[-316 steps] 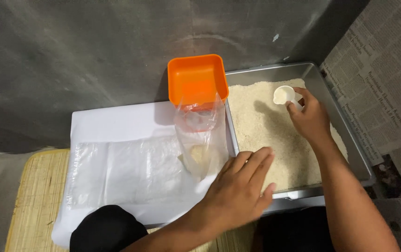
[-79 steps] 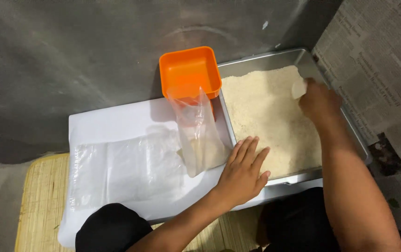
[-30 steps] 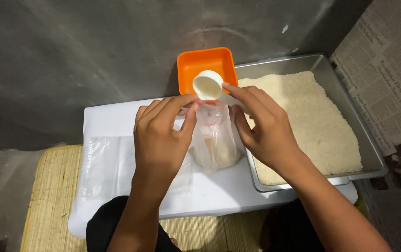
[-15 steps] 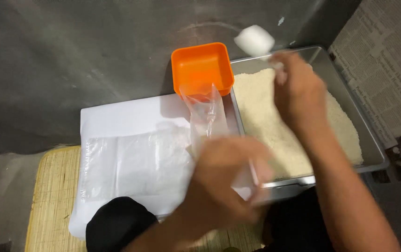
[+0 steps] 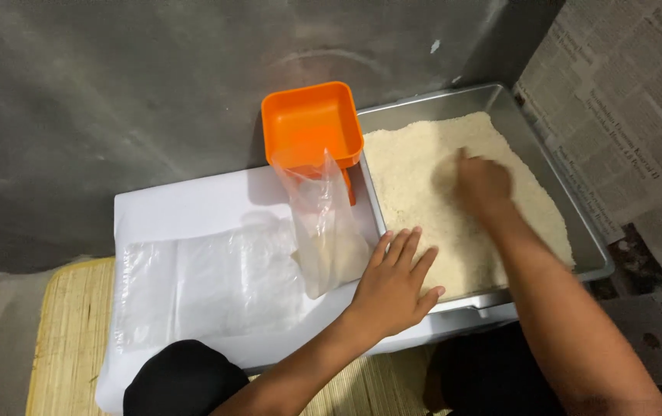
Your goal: The person transfers rice from a metal tray into a plastic bag by scooping it with a plastic scoop and pouring it into the bag, which is held open by hand.
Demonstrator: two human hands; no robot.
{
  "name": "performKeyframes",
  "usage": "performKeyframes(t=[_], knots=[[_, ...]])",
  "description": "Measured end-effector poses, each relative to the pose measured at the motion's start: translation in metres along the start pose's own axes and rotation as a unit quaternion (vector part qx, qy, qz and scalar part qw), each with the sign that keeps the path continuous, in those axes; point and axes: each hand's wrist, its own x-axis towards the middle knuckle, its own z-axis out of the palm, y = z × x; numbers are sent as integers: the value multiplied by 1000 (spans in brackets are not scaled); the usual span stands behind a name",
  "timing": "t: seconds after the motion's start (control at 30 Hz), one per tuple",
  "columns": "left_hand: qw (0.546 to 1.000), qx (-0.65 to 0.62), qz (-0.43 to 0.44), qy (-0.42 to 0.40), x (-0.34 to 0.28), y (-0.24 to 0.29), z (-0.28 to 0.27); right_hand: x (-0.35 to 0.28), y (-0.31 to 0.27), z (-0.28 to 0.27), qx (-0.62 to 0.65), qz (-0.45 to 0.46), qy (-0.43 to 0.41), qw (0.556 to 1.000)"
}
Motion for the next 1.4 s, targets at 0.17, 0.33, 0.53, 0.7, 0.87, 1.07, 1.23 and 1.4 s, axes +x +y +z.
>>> performKeyframes(t=[0.17,0.33,0.53,0.7,0.87,1.07,1.23,1.4], knots=[[1000,3,-4,-19,-1,0,2,-36,-47,-38,-26,-93,-13,995],[999,4,-8,-30,0,2,2,-71,-42,-109,-49,-118,-64,990],[999,2,-8,-44,1,2,2,-61,-59,-79,6,-122,-115,986],[998,-17,-14,-56,3,1,-4,-44,-28,-84,160,-79,-140,974],[997,-48,-8,-66,7,3,-15,-26,24,-65,508,6,-87,857],[987,-142,-36,-59,13,13,-28,3,68,-8,518,49,-73,851],[910,-400,-108,-11,14,51,-116,-9,49,-29,467,61,-28,882],[859,-511,-42,-3,-7,50,-205,-4,44,-18,483,8,-31,875]])
